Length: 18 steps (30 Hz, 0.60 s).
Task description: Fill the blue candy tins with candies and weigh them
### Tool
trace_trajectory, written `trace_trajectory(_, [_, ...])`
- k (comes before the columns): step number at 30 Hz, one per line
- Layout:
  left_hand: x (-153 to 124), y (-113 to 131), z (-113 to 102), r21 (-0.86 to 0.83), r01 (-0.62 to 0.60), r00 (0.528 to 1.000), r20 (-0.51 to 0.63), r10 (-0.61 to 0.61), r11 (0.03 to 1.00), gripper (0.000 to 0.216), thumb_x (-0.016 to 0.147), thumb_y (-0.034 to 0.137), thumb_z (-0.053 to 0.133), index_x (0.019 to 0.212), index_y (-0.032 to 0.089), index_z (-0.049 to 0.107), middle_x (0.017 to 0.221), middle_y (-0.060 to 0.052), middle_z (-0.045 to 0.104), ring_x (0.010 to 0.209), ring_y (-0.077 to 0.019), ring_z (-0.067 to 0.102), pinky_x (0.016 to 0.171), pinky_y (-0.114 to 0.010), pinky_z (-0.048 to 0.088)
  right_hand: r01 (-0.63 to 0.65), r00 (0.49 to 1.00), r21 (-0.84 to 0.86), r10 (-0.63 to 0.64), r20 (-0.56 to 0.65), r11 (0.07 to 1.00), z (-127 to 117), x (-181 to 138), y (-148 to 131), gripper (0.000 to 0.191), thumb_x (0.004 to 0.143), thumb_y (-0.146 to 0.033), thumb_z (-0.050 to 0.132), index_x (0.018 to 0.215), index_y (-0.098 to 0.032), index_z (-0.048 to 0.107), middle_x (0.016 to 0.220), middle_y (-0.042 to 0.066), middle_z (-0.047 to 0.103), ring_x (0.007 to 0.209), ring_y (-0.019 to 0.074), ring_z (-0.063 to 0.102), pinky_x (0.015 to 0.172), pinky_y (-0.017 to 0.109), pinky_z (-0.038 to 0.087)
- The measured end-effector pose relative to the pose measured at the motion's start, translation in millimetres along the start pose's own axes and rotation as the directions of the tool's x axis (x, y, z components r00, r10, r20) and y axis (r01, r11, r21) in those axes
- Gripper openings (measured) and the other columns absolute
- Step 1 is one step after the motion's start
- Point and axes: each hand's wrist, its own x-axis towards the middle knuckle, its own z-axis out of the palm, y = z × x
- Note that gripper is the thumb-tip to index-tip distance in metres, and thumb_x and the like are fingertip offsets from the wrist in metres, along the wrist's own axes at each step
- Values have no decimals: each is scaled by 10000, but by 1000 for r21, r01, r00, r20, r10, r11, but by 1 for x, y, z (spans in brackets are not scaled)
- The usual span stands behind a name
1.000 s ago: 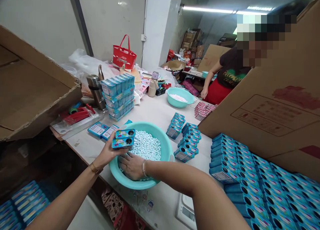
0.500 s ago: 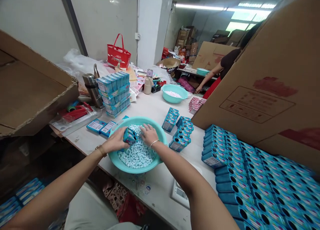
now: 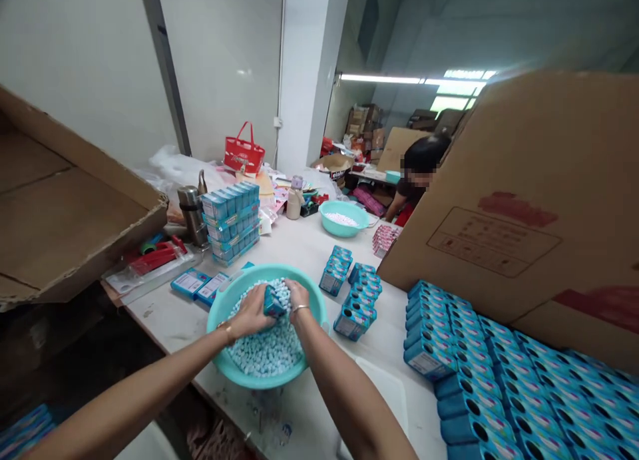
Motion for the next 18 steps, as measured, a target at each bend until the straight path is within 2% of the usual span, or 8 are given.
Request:
trace_trajectory(4, [-4,-5,-8,-78,-52,993,-113,43,996,744,625,199,690,1297,198,371,1287,-124,503,1242,-321,466,1037,-467,365,19,997,140,-29,73,990,7,5,-31,279,572,-447,697,643,-178,678,640,35,692,629,194,638,642,311,497])
trace_trajectory(8, [-4,-6,-11,-149,-52,983,-180,24,988,762,636,208,715,1308,203,355,1274,-116,502,1225,-310,482,1035,-467,378,20,997,196,-35,74,980,22,5,-45,237,563,-412,689,621,-183,669,617,27,684,649,191,639,666,309,495])
trace_trajectory(18, [-11,-7,-22,-259,-26,983,-184,-23,966,758,583,154,748,1267,194,422,1241,-99,532,1212,-316,487,1026,-469,382,43,996,101,-50,68,994,36,-15,-48,198,556,-356,680,634,-175,699,625,20,685,683,193,611,675,291,451])
